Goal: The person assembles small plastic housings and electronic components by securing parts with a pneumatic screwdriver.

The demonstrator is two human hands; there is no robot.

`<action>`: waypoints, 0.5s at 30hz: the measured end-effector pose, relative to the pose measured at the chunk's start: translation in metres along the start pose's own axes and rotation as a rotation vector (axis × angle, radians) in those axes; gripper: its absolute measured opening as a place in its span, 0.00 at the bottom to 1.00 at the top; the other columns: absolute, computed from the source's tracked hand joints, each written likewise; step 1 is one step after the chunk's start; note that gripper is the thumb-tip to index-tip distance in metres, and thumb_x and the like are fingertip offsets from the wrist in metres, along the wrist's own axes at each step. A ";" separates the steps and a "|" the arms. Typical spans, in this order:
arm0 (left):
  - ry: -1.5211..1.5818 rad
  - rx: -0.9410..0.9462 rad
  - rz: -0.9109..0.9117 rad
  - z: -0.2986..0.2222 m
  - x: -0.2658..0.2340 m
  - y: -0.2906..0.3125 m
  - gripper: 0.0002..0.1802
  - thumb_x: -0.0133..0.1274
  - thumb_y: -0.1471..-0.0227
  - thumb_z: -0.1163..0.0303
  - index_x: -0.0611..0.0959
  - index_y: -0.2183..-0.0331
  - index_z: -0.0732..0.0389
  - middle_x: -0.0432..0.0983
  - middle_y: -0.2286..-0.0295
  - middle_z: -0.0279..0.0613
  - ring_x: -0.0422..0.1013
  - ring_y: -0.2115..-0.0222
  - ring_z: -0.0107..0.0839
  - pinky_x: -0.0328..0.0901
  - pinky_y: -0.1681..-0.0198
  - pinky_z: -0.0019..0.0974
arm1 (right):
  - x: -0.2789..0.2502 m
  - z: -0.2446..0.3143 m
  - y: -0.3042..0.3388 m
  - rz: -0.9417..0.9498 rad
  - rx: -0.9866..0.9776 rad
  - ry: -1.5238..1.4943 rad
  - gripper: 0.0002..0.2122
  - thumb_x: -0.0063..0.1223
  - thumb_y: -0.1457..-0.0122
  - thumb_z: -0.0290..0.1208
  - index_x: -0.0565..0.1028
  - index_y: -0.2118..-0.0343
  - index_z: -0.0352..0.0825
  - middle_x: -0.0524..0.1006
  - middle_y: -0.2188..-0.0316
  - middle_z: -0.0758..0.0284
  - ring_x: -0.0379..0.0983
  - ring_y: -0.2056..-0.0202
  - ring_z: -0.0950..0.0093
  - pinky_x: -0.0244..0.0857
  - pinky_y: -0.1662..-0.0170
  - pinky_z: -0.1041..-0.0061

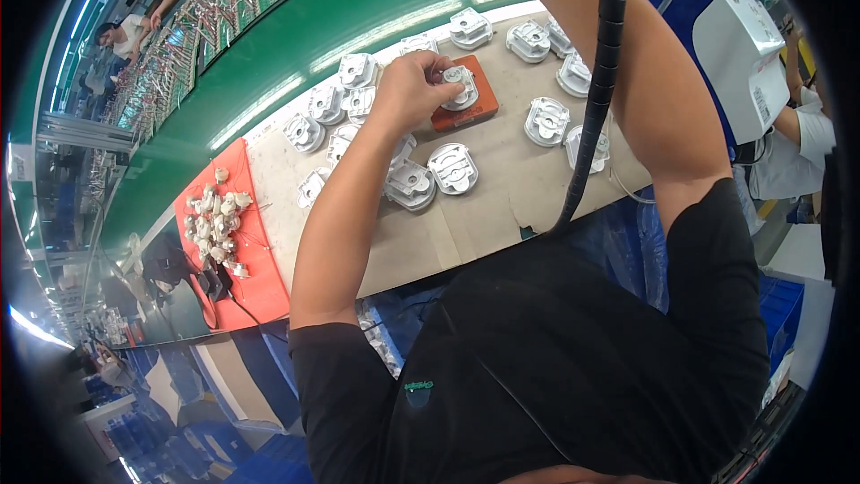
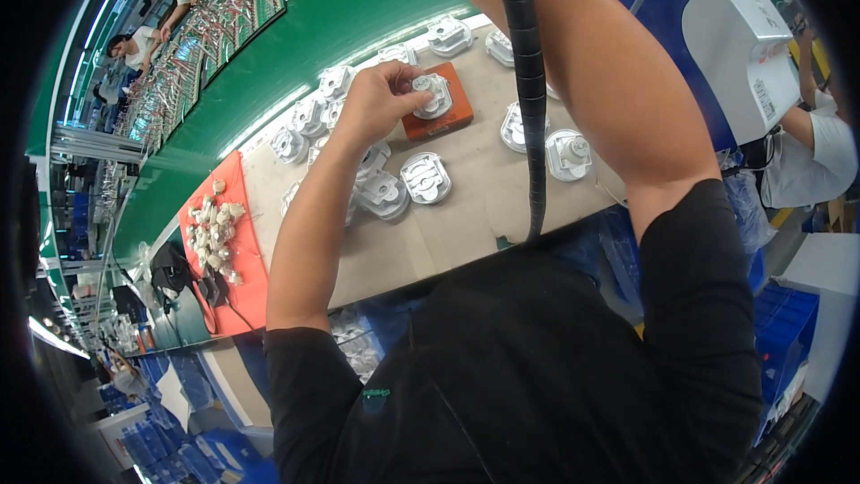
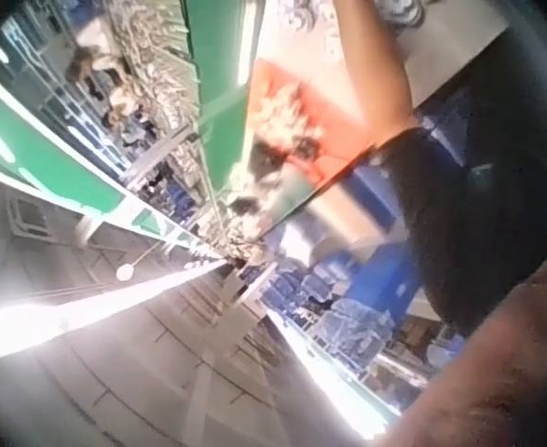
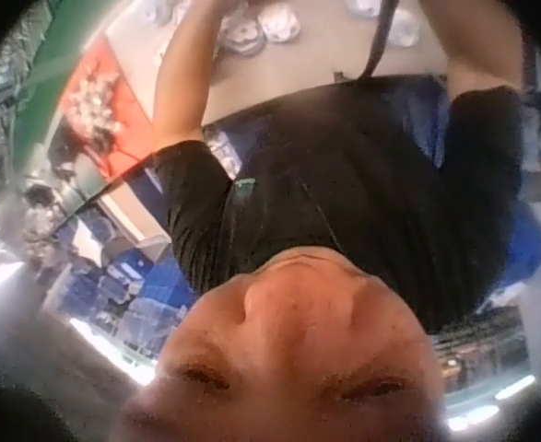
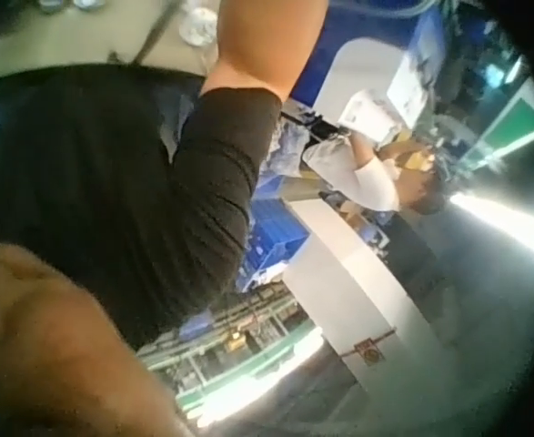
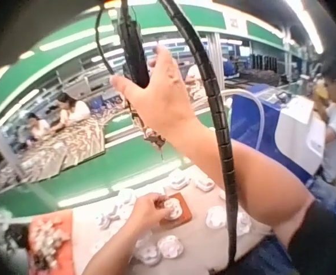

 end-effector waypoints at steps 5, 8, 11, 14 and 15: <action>0.021 -0.031 -0.023 0.005 -0.002 0.008 0.20 0.70 0.56 0.66 0.86 0.60 0.65 0.80 0.73 0.41 0.75 0.72 0.29 0.71 0.66 0.34 | 0.029 -0.012 -0.007 0.092 0.179 -0.260 0.24 0.63 0.41 0.45 0.72 0.56 0.27 0.78 0.66 0.57 0.74 0.63 0.64 0.68 0.55 0.66; 0.029 -0.013 -0.002 0.009 0.003 -0.002 0.21 0.70 0.56 0.66 0.86 0.60 0.65 0.80 0.73 0.40 0.74 0.72 0.28 0.71 0.66 0.34 | 0.003 -0.013 0.010 0.071 0.152 -0.243 0.20 0.62 0.40 0.43 0.73 0.59 0.28 0.77 0.71 0.63 0.72 0.67 0.71 0.67 0.61 0.71; 0.082 -0.053 -0.029 0.028 0.004 0.007 0.19 0.70 0.56 0.67 0.86 0.61 0.64 0.78 0.74 0.37 0.73 0.73 0.26 0.70 0.67 0.33 | 0.001 -0.014 0.056 0.133 0.214 -0.373 0.15 0.64 0.40 0.37 0.72 0.61 0.32 0.73 0.73 0.71 0.67 0.71 0.80 0.63 0.67 0.77; 0.095 -0.058 0.004 0.025 0.000 0.003 0.16 0.70 0.56 0.69 0.86 0.63 0.63 0.76 0.75 0.34 0.71 0.74 0.25 0.69 0.67 0.32 | 0.000 -0.024 0.083 0.116 0.205 -0.382 0.15 0.66 0.41 0.35 0.70 0.61 0.33 0.72 0.74 0.73 0.66 0.73 0.82 0.62 0.70 0.79; 0.078 -0.041 0.005 0.023 0.000 0.002 0.16 0.70 0.56 0.69 0.86 0.63 0.63 0.76 0.75 0.34 0.71 0.74 0.25 0.69 0.68 0.32 | 0.000 -0.024 0.089 0.118 0.274 -0.395 0.15 0.65 0.41 0.35 0.70 0.61 0.34 0.71 0.74 0.74 0.66 0.73 0.82 0.62 0.70 0.80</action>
Point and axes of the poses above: each hand's wrist, its own y-axis away from the middle knuckle, its own x-axis out of the palm, z = x × y, the point moved 4 cm from there along -y, towards the middle knuckle
